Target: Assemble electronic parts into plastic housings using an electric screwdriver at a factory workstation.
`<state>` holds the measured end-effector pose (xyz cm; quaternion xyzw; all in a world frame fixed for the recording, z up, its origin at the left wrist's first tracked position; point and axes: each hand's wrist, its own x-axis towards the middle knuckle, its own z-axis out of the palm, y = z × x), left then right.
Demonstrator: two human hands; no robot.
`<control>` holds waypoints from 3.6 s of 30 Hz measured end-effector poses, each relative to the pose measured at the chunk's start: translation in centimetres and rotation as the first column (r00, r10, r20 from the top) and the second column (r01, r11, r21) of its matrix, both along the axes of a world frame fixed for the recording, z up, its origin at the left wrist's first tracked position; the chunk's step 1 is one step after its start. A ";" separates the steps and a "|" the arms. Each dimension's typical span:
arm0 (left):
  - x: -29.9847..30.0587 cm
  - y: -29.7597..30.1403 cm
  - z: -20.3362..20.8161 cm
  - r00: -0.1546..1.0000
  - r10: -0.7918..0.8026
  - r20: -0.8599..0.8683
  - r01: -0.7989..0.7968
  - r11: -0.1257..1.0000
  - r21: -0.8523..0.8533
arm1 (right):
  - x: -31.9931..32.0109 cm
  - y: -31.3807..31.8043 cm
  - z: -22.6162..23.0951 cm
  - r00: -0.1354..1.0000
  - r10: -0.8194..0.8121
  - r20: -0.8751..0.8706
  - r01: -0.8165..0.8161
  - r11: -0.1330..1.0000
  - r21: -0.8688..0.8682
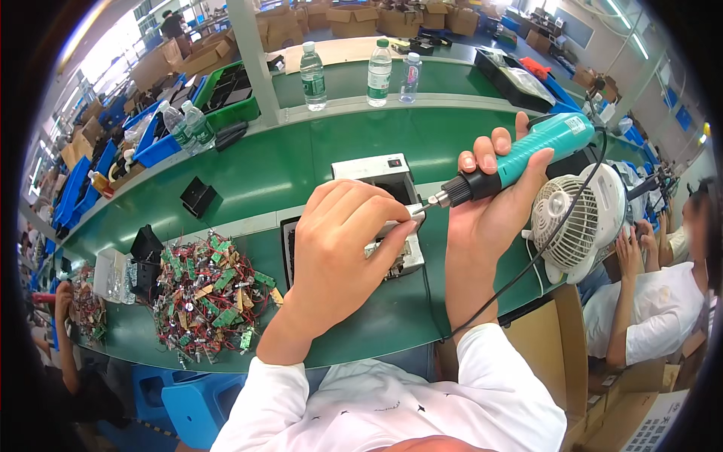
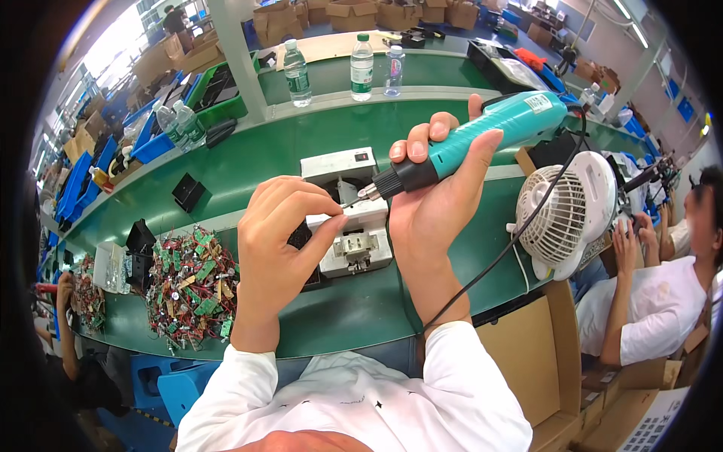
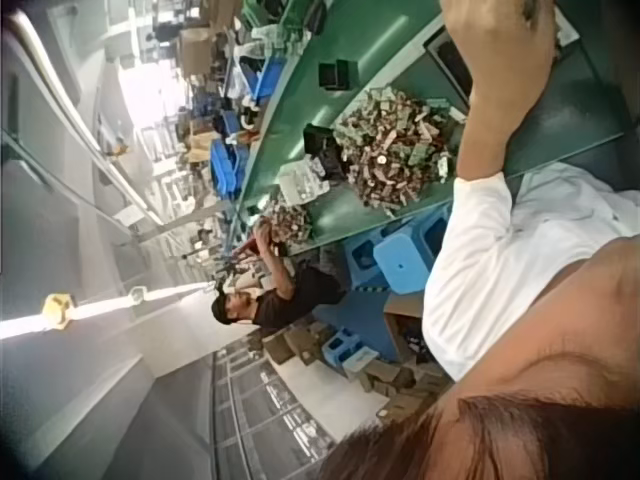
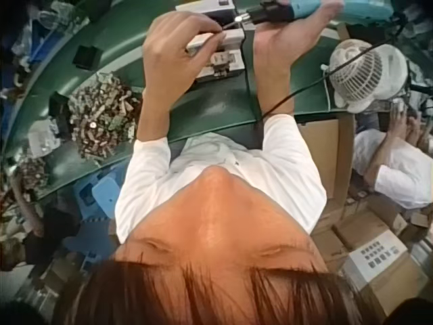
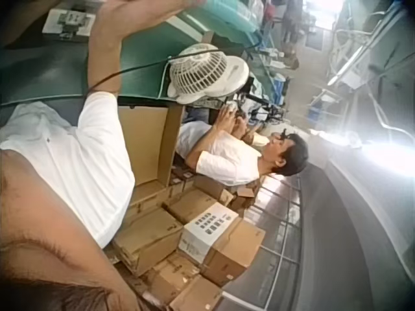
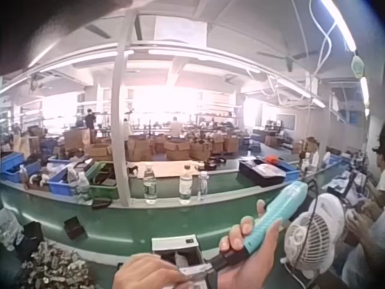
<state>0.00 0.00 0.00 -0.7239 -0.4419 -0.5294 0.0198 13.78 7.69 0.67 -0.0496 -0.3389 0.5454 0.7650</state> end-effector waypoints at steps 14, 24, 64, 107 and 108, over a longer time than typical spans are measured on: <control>0.1 0.2 0.1 1.000 0.017 0.015 -0.018 1.000 0.026 | 0.0 0.1 0.0 1.000 -0.015 -0.011 0.015 1.000 0.005; 0.3 0.1 0.5 0.999 0.010 -0.037 -0.010 1.000 0.006 | 0.1 -0.1 0.2 0.986 0.115 -0.117 -0.115 0.993 0.004; -0.7 -9.6 -19.1 0.964 -0.172 -0.201 0.053 0.869 -0.492 | 6.0 2.2 -10.4 0.796 0.602 0.061 -0.602 0.798 -0.014; -1.2 -9.5 -20.3 0.971 -0.138 -0.195 0.035 0.888 -0.458 | 3.7 1.9 -15.3 0.691 -0.390 0.608 0.402 0.907 0.125; -1.1 -9.3 -20.2 0.967 -0.154 -0.202 0.044 0.885 -0.463 | 3.8 2.0 -15.5 0.727 -0.351 0.590 0.372 0.924 0.091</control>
